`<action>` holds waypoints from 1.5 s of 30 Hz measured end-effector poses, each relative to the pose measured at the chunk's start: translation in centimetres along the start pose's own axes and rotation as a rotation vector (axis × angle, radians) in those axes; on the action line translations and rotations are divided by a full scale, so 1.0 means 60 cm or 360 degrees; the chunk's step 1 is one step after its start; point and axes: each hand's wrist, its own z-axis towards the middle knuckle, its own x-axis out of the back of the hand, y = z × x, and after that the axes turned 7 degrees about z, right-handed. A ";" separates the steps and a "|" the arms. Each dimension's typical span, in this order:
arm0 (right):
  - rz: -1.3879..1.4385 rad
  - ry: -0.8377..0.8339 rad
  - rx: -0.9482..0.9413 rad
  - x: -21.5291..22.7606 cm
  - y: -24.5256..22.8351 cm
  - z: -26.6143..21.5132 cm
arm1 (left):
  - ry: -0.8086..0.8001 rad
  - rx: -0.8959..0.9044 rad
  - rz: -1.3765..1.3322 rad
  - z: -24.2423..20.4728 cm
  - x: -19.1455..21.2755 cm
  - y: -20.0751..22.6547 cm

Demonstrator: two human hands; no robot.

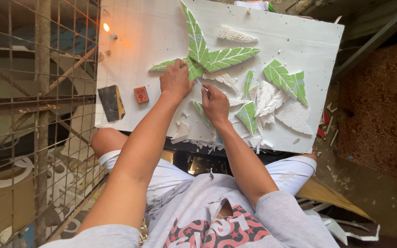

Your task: Refining and assembling foam pieces into a decorative leaf shape using a utility knife on a workshop table.

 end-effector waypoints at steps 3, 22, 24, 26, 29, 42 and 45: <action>0.0009 0.0004 -0.0071 0.016 0.016 -0.017 | 0.0046 -0.0001 0.0015 -0.004 -0.002 0.008; 0.0087 0.0135 -0.0371 0.109 -0.011 -0.064 | 0.0068 -0.0027 0.0135 -0.016 -0.003 0.011; 0.0157 0.0138 -0.0421 0.108 0.001 -0.068 | 0.0060 -0.0011 0.0102 -0.018 0.001 0.008; 0.0153 0.0122 -0.0433 0.117 -0.001 -0.069 | 0.0072 0.0000 0.0108 -0.015 -0.002 0.009; 0.0152 0.0103 -0.0450 0.128 -0.005 -0.068 | 0.0090 0.0023 0.0090 -0.002 -0.017 0.003; -0.0007 0.0327 -0.0173 0.160 0.096 0.004 | 0.0262 0.0068 -0.0250 0.010 -0.005 -0.015; -0.0116 0.0311 -0.0071 0.196 0.096 0.049 | 0.0301 0.0048 -0.0373 0.011 -0.015 -0.031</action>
